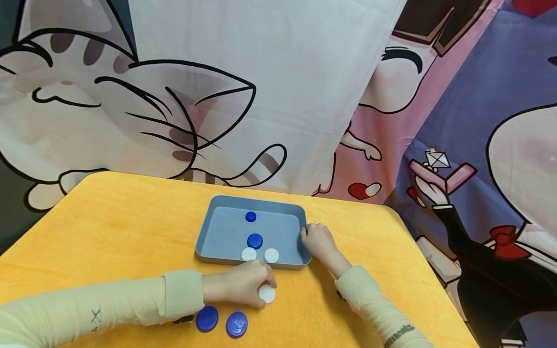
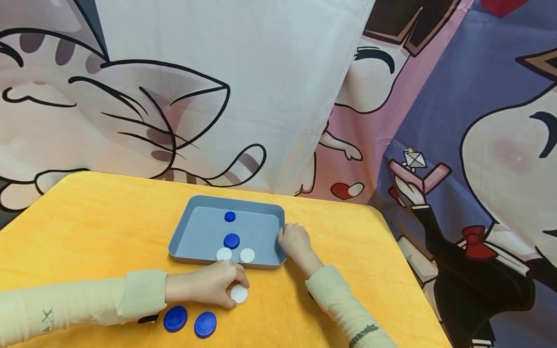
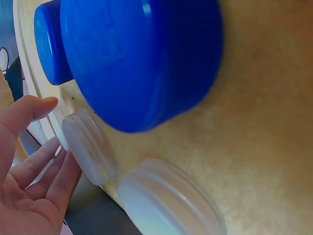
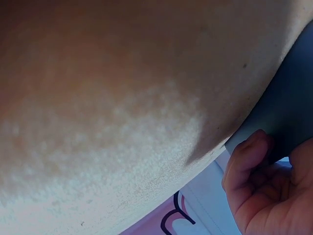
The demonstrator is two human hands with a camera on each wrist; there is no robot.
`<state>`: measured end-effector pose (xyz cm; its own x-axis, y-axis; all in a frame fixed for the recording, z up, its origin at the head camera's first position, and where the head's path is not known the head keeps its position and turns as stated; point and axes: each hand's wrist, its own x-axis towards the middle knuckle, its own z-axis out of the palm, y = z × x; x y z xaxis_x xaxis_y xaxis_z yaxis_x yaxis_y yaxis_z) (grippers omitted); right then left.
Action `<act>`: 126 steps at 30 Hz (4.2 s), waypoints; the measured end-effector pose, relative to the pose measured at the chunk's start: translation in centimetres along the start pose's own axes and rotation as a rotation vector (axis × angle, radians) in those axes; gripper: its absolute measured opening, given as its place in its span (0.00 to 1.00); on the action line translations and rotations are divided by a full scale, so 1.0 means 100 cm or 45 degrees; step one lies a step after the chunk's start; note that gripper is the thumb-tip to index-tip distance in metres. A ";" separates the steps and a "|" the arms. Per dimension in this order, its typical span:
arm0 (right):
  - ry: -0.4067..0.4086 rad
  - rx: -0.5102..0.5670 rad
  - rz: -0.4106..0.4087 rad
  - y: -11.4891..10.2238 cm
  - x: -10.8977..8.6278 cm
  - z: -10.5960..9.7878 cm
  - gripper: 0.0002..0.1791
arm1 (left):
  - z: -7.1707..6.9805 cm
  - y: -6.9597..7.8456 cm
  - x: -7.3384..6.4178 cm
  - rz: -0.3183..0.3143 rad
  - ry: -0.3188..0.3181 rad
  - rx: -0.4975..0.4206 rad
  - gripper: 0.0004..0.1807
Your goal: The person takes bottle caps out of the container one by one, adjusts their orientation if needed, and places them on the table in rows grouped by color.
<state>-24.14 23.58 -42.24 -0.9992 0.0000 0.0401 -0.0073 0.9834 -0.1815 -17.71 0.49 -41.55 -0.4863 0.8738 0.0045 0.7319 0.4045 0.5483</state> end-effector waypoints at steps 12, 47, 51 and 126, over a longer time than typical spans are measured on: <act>-0.010 -0.009 0.005 0.000 0.001 0.001 0.21 | -0.001 0.000 -0.001 0.000 0.025 0.010 0.15; 0.014 0.009 -0.008 0.001 0.000 0.001 0.21 | -0.012 0.004 -0.003 -0.093 0.082 -0.039 0.21; 0.009 0.010 -0.002 0.000 0.001 0.000 0.21 | -0.019 0.003 -0.001 -0.097 0.097 -0.081 0.20; 0.015 0.026 -0.003 0.002 0.001 0.003 0.20 | -0.100 -0.112 0.059 -0.252 0.514 -0.159 0.20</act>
<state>-24.24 23.70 -42.60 -0.9986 -0.0001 0.0520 -0.0106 0.9794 -0.2016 -33.56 -1.58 -39.32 -0.7759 0.5980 0.2009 0.5552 0.4961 0.6676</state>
